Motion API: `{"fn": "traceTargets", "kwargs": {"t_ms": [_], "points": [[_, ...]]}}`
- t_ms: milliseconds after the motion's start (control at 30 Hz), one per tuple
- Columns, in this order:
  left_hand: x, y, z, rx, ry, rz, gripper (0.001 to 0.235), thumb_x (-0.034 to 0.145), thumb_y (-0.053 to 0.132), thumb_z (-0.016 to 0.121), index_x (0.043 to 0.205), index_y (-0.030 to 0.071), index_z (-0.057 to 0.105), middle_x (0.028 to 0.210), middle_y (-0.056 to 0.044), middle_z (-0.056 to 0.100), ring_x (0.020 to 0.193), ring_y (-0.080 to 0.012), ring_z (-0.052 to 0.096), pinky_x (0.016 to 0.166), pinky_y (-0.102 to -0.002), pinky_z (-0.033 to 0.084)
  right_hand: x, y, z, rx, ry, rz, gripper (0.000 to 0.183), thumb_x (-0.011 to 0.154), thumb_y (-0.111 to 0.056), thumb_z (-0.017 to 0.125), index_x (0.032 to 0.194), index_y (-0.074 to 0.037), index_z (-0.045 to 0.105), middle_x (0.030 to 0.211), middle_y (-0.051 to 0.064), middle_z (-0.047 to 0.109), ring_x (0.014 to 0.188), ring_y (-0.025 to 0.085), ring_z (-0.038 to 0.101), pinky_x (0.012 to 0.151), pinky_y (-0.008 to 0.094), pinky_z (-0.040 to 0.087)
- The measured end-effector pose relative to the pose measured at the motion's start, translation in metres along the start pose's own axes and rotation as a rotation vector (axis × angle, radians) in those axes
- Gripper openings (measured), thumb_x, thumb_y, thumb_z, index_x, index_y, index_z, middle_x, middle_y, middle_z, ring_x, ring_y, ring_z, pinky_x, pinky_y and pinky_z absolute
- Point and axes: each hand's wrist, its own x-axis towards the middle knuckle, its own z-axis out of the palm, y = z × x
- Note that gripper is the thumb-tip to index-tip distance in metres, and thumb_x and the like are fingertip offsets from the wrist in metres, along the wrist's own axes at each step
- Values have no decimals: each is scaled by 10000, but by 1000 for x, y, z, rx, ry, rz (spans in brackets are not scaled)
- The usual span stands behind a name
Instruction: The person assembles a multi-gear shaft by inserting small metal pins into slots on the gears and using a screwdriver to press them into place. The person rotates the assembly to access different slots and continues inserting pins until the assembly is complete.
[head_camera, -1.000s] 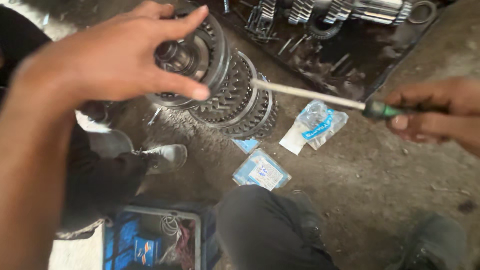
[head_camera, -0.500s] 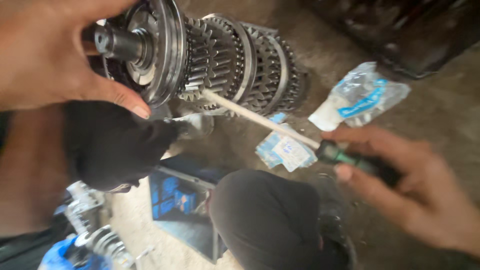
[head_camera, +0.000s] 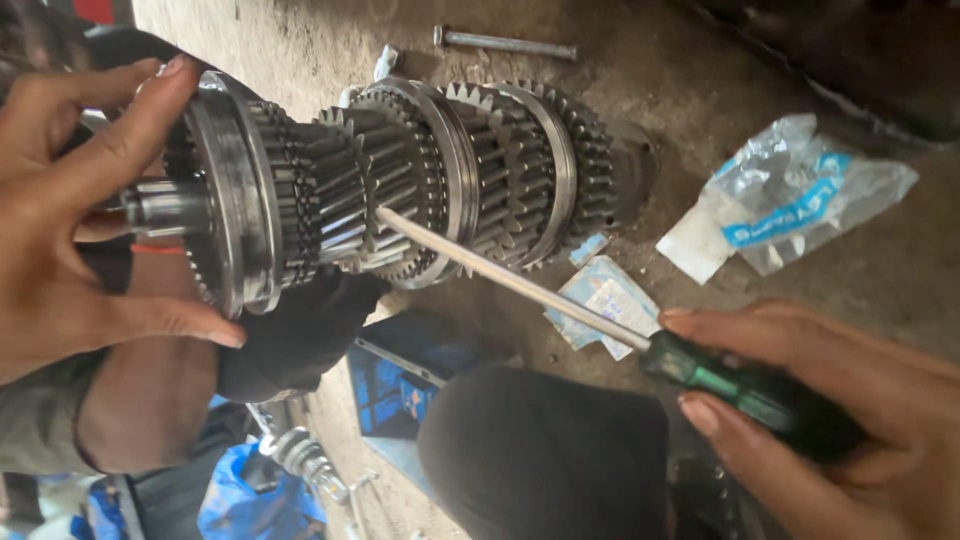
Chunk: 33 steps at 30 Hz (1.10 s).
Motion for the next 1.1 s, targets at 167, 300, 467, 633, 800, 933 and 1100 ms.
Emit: {"fn": "traceTargets", "kwargs": {"t_ms": [167,300,467,633,800,933,1100], "points": [[-2,-7,7,3,28,-56,1470,291,367,966,1592,51,357,1615,-299,287,1385,-456,478,909,-565,475,31,0,-4,6,-75,-115,446,805,-113,790,1244,-113,712,965,38,761,835,123,737,683,242,563],[-1,-9,6,-4,51,-11,1426,296,401,957,1552,51,382,1585,-301,319,1439,-474,445,935,-567,462,62,6,-15,-50,-154,-248,427,820,-126,773,1237,-126,678,1014,52,757,892,135,733,744,264,573],[-1,-9,6,42,60,22,1398,300,450,936,1534,48,413,1534,-321,355,1443,-482,449,1015,-519,448,87,6,-18,-134,-135,-264,436,796,-149,778,1215,-142,655,1026,70,745,906,156,708,796,300,575],[0,-13,5,97,63,85,1410,287,537,906,1513,43,418,1480,-330,386,1397,-486,472,1126,-540,393,99,-1,-13,-148,-130,-246,441,798,-139,779,1221,-153,655,1007,50,738,906,154,707,804,303,574],[2,-15,4,116,47,113,1420,289,565,910,1511,42,410,1475,-338,391,1401,-499,467,1145,-553,381,103,3,-14,-187,-145,-290,428,790,-142,780,1203,-164,672,993,33,728,869,129,690,792,293,563],[2,-13,4,82,55,97,1402,291,514,921,1507,35,416,1488,-331,391,1427,-493,457,1149,-551,378,108,15,-16,-238,-140,-446,428,796,-130,796,1205,-170,676,980,26,720,851,122,678,798,294,553],[1,-9,4,-1,105,76,1386,280,476,927,1506,49,442,1492,-303,386,1398,-438,484,1171,-526,415,115,16,-28,-293,-154,-574,422,804,-142,801,1206,-172,675,967,27,718,829,119,675,770,288,550]]}}
